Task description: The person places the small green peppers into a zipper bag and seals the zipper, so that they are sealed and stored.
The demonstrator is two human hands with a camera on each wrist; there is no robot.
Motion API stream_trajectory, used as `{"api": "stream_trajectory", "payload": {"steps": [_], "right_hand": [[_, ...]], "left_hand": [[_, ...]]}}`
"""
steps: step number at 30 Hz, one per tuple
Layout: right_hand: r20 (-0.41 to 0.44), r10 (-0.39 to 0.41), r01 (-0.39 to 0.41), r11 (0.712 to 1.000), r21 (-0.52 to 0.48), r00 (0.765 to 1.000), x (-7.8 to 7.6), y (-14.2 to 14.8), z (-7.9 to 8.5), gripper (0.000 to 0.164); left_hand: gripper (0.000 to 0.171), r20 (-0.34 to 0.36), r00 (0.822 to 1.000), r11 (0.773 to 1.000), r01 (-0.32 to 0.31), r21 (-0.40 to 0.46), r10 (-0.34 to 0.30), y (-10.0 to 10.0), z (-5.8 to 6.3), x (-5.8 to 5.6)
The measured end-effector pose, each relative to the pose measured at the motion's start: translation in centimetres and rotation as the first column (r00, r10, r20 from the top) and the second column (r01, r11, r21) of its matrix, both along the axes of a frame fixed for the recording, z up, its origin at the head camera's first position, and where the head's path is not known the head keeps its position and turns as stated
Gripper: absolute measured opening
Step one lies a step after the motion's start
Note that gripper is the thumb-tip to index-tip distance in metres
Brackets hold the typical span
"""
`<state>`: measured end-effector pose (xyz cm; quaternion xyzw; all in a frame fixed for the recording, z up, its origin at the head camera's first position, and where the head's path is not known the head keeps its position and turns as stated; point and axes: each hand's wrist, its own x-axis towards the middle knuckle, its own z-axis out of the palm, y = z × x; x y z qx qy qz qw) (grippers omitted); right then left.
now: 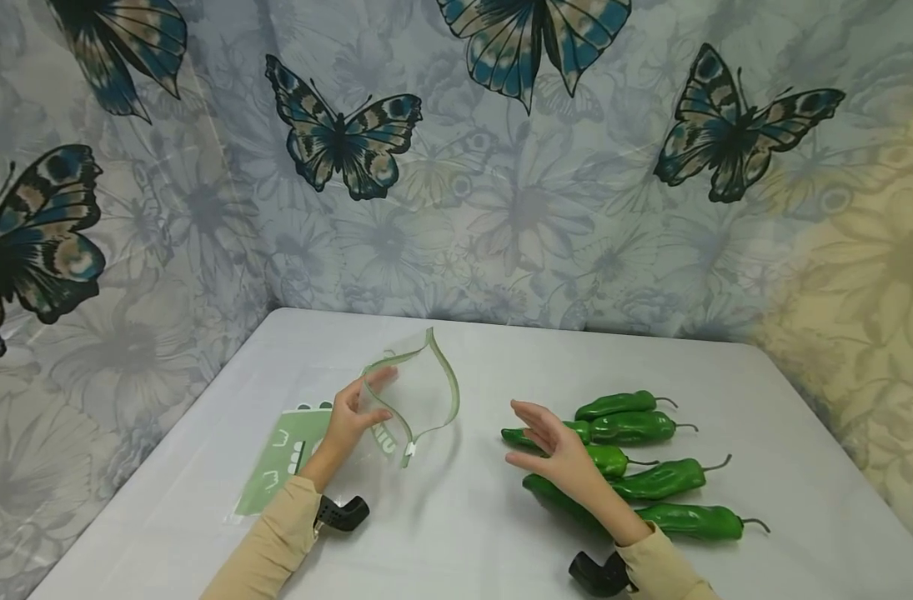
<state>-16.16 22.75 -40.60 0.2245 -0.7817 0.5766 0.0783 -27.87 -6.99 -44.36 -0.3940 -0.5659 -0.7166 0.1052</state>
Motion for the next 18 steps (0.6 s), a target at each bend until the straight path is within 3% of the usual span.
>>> {"api": "stream_trajectory", "payload": {"steps": [3,9,18], "right_hand": [[-0.047,0.009,-0.010,1.000,-0.022,0.999,0.6,1.3,0.1,0.060],[-0.117,-0.002,-0.007,0.997,-0.080,0.993,1.4,3.7,-0.3,0.053],[-0.106,-0.104,0.108,0.994,0.026,0.989,3.8,6.8,-0.9,0.059]], "left_hand": [[0.070,0.040,0.999,1.000,0.014,0.014,-0.014,0.1,0.1,0.1],[0.066,0.040,0.999,0.999,0.035,0.018,-0.036,0.0,0.2,0.1],[0.068,0.005,0.999,0.999,0.042,-0.001,-0.042,0.1,0.4,0.1]]}}
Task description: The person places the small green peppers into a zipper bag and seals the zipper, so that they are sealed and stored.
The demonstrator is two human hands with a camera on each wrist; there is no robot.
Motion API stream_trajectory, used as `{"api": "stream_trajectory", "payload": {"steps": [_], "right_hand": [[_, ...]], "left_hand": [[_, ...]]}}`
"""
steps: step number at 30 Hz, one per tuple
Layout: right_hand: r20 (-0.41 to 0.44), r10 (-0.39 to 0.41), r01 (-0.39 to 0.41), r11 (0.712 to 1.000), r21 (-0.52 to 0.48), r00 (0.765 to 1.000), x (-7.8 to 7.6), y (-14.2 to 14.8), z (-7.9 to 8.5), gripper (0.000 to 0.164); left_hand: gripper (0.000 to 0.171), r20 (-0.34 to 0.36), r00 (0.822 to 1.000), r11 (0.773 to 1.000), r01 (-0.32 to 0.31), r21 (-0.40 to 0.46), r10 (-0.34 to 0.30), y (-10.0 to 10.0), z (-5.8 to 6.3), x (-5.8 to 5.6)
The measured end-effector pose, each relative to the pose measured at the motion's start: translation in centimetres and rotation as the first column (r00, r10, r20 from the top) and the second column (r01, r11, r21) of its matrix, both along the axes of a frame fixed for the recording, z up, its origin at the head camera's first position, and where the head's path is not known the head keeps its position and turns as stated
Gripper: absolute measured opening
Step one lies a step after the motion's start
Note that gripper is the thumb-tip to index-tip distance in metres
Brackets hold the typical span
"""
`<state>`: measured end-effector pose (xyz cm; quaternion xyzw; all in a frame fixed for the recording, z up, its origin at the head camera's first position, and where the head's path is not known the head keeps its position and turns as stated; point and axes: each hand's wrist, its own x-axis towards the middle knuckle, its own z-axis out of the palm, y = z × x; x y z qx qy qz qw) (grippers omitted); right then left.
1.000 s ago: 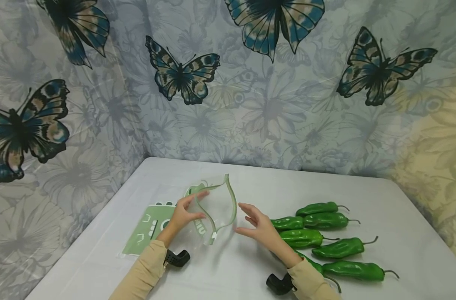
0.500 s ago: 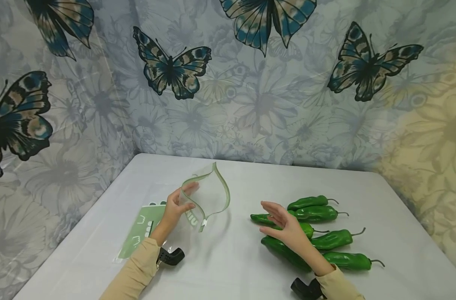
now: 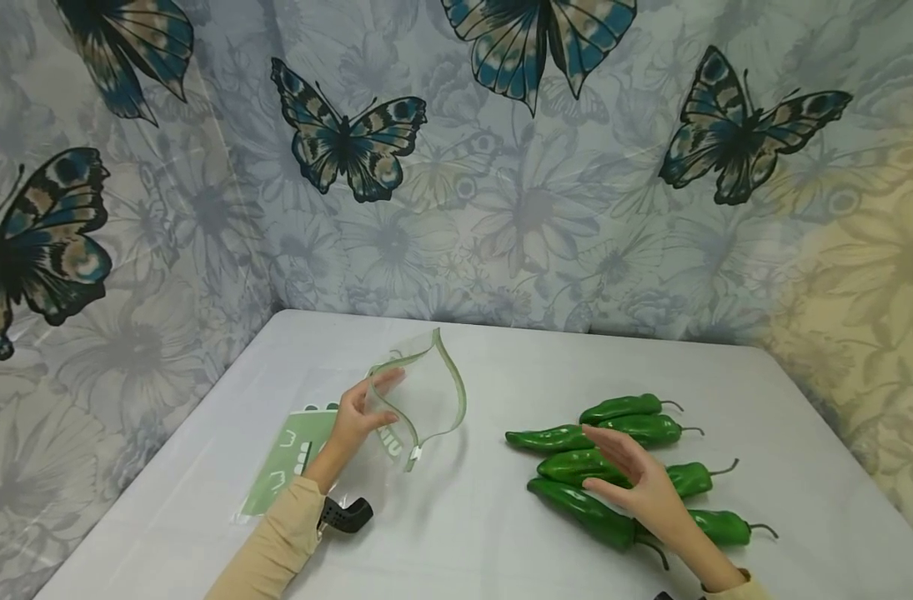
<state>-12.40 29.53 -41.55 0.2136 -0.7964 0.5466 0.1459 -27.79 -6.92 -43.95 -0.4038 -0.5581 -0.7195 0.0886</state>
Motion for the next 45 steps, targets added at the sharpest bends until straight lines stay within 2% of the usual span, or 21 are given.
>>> {"api": "stream_trajectory", "payload": {"steps": [10,16,20,22,24,27,29,36,41,43,45], "right_hand": [[-0.046,-0.029,0.026,0.997,-0.078,0.999,1.8,1.8,-1.2,0.056],[-0.022,-0.046,0.045,0.997,-0.056,0.999,3.1,1.6,-2.6,0.051],[0.032,-0.104,0.106,0.992,-0.061,0.994,3.9,0.9,-3.7,0.045],[0.025,-0.139,0.140,0.990,-0.029,0.990,4.2,0.7,-4.0,0.045],[-0.016,-0.146,0.146,0.989,0.008,0.989,4.2,0.7,-4.0,0.046],[-0.071,-0.140,0.145,0.987,0.068,0.988,4.1,0.8,-3.9,0.049],[-0.070,-0.149,0.156,0.982,0.108,0.986,4.0,1.0,-3.8,0.049],[0.079,-0.236,0.207,0.940,0.270,0.969,4.1,1.2,-3.4,0.047],[0.128,-0.312,0.239,0.885,0.400,0.941,4.3,1.2,-3.1,0.052],[0.144,-0.323,0.235,0.872,0.430,0.935,4.3,1.4,-3.0,0.053],[0.172,-0.316,0.221,0.880,0.421,0.933,4.3,1.5,-2.8,0.053]], "left_hand": [[0.063,0.017,0.999,0.999,-0.028,0.031,0.028,-0.9,0.0,0.6],[0.059,0.029,0.999,1.000,-0.030,-0.009,0.030,-1.0,-0.5,0.6],[0.059,0.025,0.998,0.998,-0.049,-0.048,0.050,-1.2,-1.3,0.8],[0.059,0.019,0.998,0.997,-0.057,-0.053,0.058,-1.3,-1.6,0.9],[0.058,0.019,0.998,0.997,-0.064,-0.051,0.065,-1.2,-1.7,0.9],[0.057,0.021,0.998,0.997,-0.064,-0.051,0.066,-1.0,-1.4,0.8],[0.058,0.029,0.998,0.997,-0.055,-0.047,0.056,-0.7,-1.2,0.6],[0.066,0.017,1.000,1.000,-0.022,-0.012,0.022,-0.3,-0.6,0.4],[0.063,-0.006,1.000,1.000,-0.025,-0.015,0.025,0.0,0.6,1.1],[0.063,-0.010,1.000,1.000,-0.021,-0.014,0.020,0.1,0.8,1.2],[0.064,-0.003,1.000,1.000,-0.014,-0.014,0.014,0.1,0.6,1.0]]}}
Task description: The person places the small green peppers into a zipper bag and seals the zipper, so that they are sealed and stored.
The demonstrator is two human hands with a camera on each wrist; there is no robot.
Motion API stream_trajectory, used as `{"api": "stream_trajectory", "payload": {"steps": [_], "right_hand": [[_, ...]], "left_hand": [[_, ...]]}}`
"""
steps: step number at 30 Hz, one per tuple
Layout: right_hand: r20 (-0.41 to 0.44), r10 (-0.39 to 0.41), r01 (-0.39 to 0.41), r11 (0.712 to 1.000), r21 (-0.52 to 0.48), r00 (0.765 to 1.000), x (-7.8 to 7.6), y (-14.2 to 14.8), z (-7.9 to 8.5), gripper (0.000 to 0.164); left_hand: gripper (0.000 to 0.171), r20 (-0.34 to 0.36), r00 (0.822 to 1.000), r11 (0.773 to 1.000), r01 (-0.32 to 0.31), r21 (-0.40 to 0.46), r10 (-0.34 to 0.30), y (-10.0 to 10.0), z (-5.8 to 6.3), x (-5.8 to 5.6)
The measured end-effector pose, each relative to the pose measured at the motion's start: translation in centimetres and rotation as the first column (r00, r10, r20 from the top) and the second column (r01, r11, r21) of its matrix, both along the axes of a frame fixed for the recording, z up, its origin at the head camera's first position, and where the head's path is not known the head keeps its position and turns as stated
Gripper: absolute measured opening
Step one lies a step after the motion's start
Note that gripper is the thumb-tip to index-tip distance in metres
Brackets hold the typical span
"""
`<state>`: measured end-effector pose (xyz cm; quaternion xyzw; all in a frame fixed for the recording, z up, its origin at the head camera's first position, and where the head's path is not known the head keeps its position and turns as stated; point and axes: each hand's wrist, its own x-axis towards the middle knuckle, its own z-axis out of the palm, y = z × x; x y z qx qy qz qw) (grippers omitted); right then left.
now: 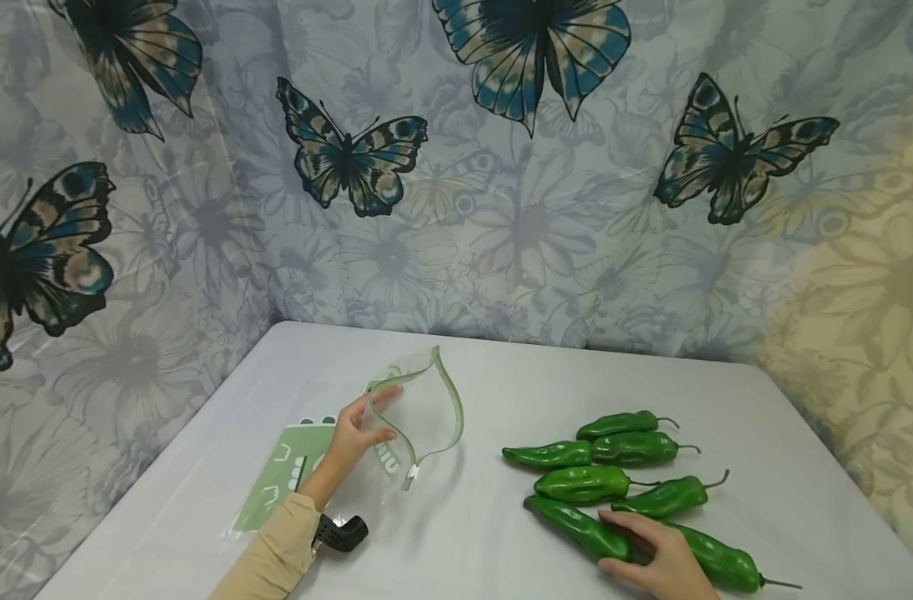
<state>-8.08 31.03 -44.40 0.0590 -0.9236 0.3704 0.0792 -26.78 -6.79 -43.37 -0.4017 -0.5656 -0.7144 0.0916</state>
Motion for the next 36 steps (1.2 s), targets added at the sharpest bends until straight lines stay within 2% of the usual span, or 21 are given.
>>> {"api": "stream_trajectory", "payload": {"steps": [4,11,15,19,22,24,27,31,36], "right_hand": [[0.037,0.011,-0.010,0.999,-0.033,0.999,-0.1,0.2,0.1,0.052],[0.173,0.061,-0.062,0.998,-0.001,0.983,0.1,0.4,0.1,0.048],[0.222,0.102,-0.085,0.993,-0.084,0.970,0.0,0.6,0.1,0.050],[0.220,0.166,-0.133,0.979,-0.158,0.961,-0.3,0.9,0.0,0.048],[0.164,0.186,-0.159,0.973,-0.166,0.969,-0.4,0.9,0.0,0.044],[0.128,0.166,-0.143,0.975,-0.171,0.978,-0.3,0.8,0.1,0.043],[0.128,0.080,-0.049,0.972,-0.228,0.989,-0.1,0.6,0.4,0.044],[0.173,-0.008,0.067,0.938,-0.340,0.985,0.1,0.6,0.7,0.042],[0.147,-0.028,0.089,0.900,-0.428,0.989,0.3,0.3,0.5,0.041]], "left_hand": [[0.067,0.017,1.000,1.000,0.006,0.002,-0.006,-0.1,-1.0,-0.7],[0.067,-0.007,1.000,1.000,0.020,-0.009,-0.020,-0.1,-1.3,-0.3],[0.067,-0.026,0.999,1.000,0.028,0.006,-0.028,-0.1,-1.4,-0.4],[0.065,-0.035,0.999,0.999,0.029,0.025,-0.028,-0.1,-1.1,-0.5],[0.063,-0.033,0.999,0.999,0.022,0.026,-0.021,0.0,-0.9,-0.5],[0.062,-0.016,1.000,1.000,0.015,0.026,-0.015,0.0,-0.9,-0.6],[0.062,-0.001,1.000,1.000,0.008,0.020,-0.008,-0.1,-0.9,-0.6],[0.063,-0.009,1.000,1.000,0.006,0.027,-0.006,-0.1,-0.9,-0.5],[0.064,-0.022,1.000,0.999,0.002,0.034,-0.001,-0.1,-0.9,-0.5]]}}
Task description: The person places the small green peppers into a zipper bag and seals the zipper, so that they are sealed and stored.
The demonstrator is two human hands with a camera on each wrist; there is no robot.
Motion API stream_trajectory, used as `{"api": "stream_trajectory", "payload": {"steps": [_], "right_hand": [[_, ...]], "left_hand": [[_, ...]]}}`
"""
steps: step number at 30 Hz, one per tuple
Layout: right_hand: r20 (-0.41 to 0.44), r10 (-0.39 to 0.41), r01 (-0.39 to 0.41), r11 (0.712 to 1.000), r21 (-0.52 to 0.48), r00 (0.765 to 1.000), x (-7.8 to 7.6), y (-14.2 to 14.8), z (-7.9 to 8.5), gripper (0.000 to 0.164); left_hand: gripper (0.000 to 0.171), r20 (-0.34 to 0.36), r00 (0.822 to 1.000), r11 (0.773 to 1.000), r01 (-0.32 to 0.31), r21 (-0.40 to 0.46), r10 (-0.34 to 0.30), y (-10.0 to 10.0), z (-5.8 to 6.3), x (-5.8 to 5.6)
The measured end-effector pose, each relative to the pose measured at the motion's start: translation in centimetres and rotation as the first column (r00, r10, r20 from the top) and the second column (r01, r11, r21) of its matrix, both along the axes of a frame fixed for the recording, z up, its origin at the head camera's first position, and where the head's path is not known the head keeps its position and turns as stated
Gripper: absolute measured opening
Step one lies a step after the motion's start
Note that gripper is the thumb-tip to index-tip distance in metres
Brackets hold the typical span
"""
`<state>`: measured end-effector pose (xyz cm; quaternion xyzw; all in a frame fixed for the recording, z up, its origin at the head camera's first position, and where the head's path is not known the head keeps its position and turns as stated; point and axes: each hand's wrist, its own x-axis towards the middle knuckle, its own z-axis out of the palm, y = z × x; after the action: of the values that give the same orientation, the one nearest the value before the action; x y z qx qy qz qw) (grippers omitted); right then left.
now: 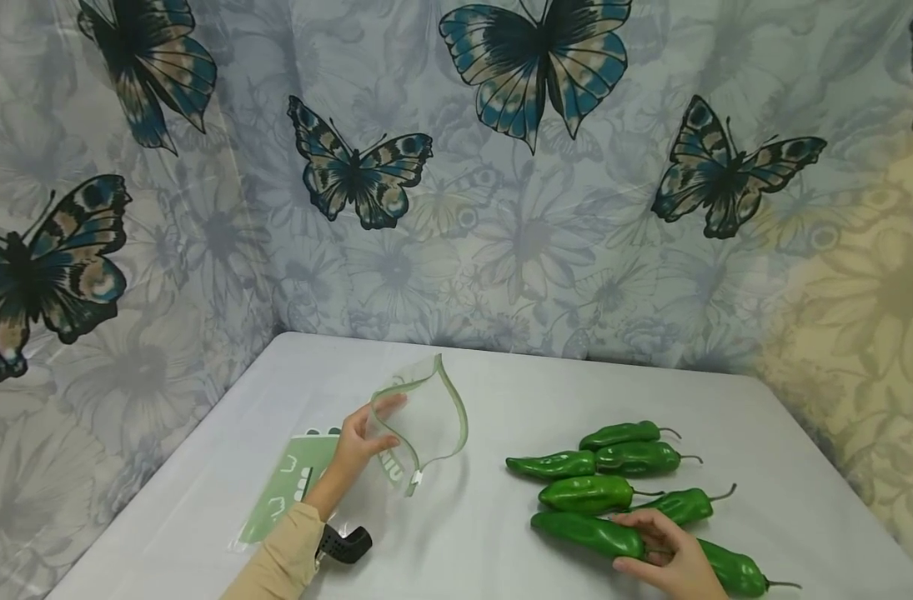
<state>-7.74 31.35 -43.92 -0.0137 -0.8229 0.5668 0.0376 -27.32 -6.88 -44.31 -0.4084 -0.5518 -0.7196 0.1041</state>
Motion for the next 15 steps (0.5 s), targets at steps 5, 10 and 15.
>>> {"api": "stream_trajectory", "payload": {"steps": [5,10,15], "right_hand": [[0.034,-0.036,0.038,0.999,-0.037,0.999,-0.04,-0.08,0.22,0.049],[0.033,0.057,-0.056,0.998,-0.043,0.998,-0.16,0.11,0.71,0.053],[0.038,0.016,-0.013,0.997,-0.070,0.999,-0.21,-0.16,0.99,0.048]], "left_hand": [[0.061,-0.031,1.000,1.000,0.000,-0.013,0.000,0.16,-0.08,-0.14],[0.060,-0.044,0.999,1.000,0.007,0.009,-0.007,0.11,-0.13,-0.36],[0.063,-0.028,1.000,1.000,0.007,0.000,-0.007,0.06,-0.20,-0.26]]}}
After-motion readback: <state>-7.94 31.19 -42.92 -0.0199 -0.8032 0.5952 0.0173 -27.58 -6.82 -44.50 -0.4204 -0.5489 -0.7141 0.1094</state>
